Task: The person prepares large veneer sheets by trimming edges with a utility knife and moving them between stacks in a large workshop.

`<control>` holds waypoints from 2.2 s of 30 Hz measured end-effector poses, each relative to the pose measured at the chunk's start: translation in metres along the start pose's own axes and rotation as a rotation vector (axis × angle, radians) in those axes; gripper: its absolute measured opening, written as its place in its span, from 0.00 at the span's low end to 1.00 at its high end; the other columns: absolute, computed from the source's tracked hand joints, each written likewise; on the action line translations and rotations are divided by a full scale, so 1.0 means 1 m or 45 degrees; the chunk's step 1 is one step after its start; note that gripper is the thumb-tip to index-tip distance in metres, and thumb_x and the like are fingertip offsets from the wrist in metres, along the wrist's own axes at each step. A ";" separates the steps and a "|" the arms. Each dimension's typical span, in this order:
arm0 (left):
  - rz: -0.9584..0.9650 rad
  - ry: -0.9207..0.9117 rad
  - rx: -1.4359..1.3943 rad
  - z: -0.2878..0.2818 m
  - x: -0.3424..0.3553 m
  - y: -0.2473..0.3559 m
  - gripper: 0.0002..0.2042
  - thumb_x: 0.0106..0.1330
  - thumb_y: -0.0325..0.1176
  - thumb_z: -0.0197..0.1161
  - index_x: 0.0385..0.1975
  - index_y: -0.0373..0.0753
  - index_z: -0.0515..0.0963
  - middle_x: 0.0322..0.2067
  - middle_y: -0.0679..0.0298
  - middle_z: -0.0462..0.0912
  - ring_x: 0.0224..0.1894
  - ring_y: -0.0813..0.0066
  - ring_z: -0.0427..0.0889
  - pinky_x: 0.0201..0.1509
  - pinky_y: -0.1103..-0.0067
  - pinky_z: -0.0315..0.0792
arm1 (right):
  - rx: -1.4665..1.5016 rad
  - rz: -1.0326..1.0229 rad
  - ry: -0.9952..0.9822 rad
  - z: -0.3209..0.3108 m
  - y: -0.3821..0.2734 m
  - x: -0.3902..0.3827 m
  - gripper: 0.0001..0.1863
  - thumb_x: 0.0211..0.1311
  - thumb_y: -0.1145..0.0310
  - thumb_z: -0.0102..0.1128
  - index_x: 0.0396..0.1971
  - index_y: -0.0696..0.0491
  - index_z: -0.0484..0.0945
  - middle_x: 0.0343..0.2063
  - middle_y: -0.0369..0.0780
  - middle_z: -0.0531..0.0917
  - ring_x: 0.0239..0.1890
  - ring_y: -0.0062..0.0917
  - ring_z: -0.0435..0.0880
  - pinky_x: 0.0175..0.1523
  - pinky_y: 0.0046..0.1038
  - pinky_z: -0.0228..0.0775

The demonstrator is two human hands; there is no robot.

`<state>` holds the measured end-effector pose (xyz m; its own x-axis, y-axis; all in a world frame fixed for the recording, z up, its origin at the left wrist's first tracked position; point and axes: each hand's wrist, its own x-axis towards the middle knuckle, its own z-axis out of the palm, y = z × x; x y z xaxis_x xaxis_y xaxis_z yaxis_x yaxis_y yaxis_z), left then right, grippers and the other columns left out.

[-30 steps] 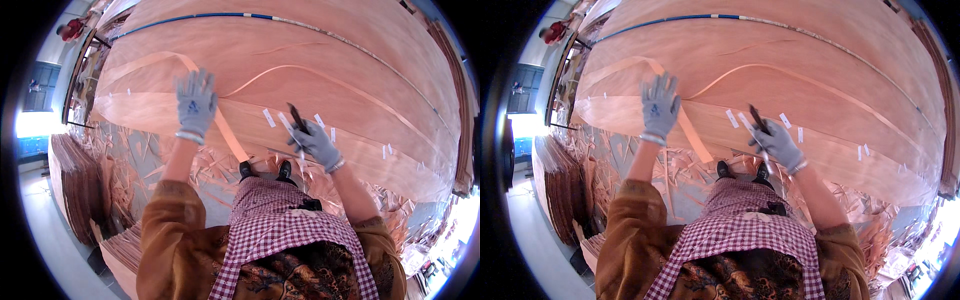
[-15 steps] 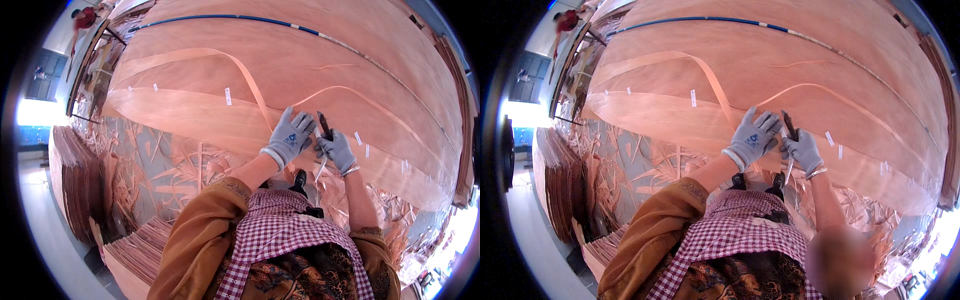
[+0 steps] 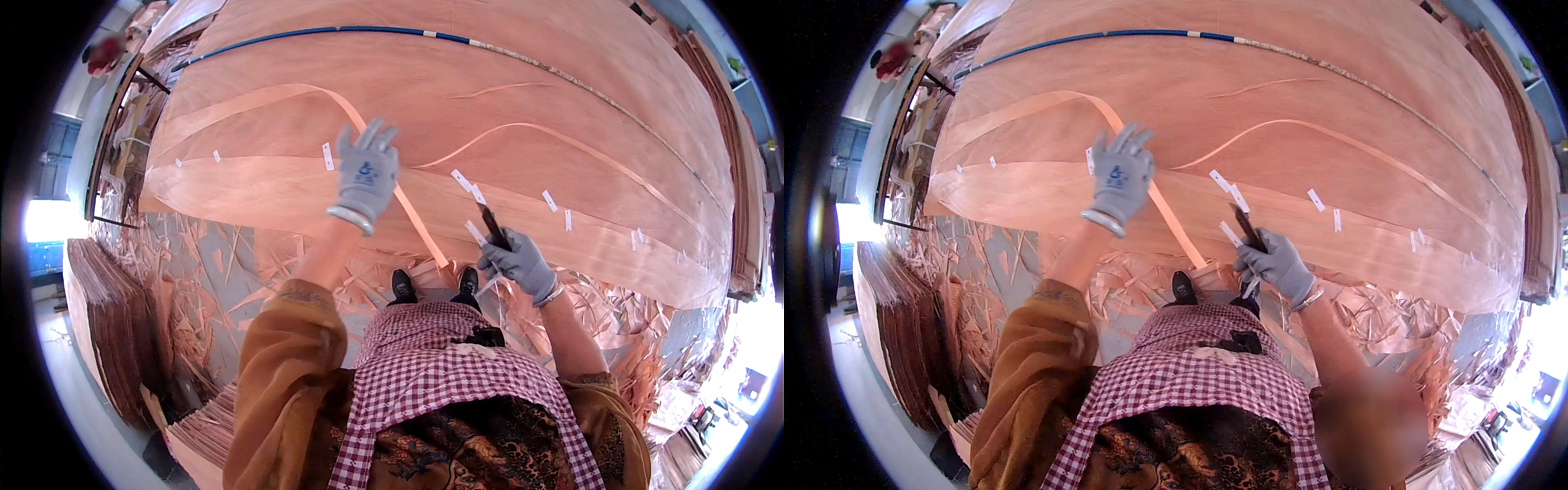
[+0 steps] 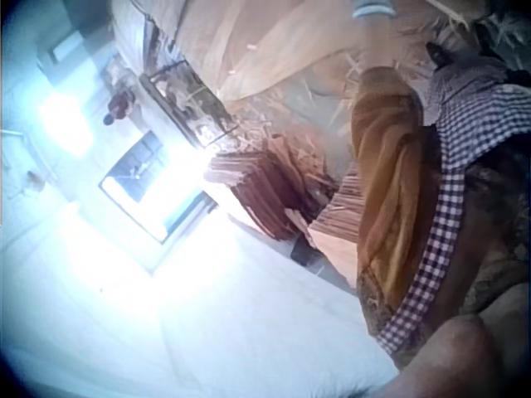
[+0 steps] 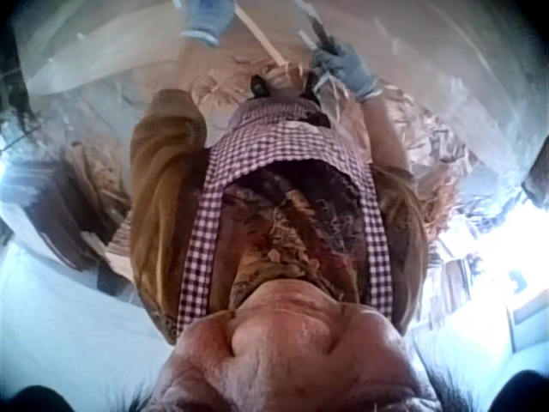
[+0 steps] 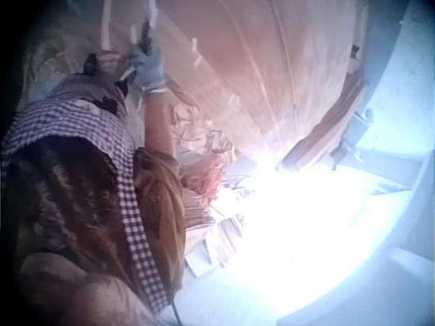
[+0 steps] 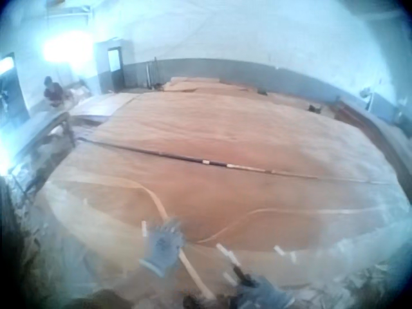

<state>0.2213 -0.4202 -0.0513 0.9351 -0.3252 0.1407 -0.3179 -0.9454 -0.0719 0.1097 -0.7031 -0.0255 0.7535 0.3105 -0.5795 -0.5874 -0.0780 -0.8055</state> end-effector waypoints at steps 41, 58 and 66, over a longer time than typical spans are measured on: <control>-1.545 -0.516 -0.582 -0.021 -0.472 -0.064 0.12 0.67 0.36 0.53 0.46 0.40 0.76 0.31 0.63 0.81 0.30 0.70 0.81 0.33 0.77 0.75 | -0.719 -0.040 -0.939 0.110 -0.072 0.017 0.14 0.59 0.68 0.60 0.41 0.60 0.74 0.30 0.38 0.80 0.31 0.19 0.79 0.39 0.22 0.72; -1.342 0.791 -2.182 -0.087 -0.349 -0.241 0.10 0.64 0.27 0.55 0.44 0.39 0.76 0.42 0.62 0.77 0.42 0.74 0.78 0.42 0.82 0.72 | -0.381 -0.081 -1.130 0.487 -0.070 0.149 0.15 0.59 0.73 0.58 0.44 0.60 0.67 0.33 0.41 0.79 0.32 0.20 0.78 0.33 0.20 0.72; -1.479 0.771 -2.345 -0.062 -0.343 -0.321 0.12 0.67 0.33 0.51 0.48 0.38 0.73 0.45 0.63 0.78 0.47 0.72 0.76 0.45 0.80 0.71 | -0.358 -0.193 -1.243 0.567 -0.085 0.222 0.15 0.60 0.66 0.60 0.40 0.59 0.70 0.29 0.39 0.80 0.28 0.18 0.78 0.30 0.20 0.70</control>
<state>-0.0073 -0.0067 -0.0150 0.7356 0.5768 -0.3551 0.0685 0.4582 0.8862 0.1596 -0.0899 -0.0151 0.1716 0.9609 -0.2171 -0.3206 -0.1539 -0.9346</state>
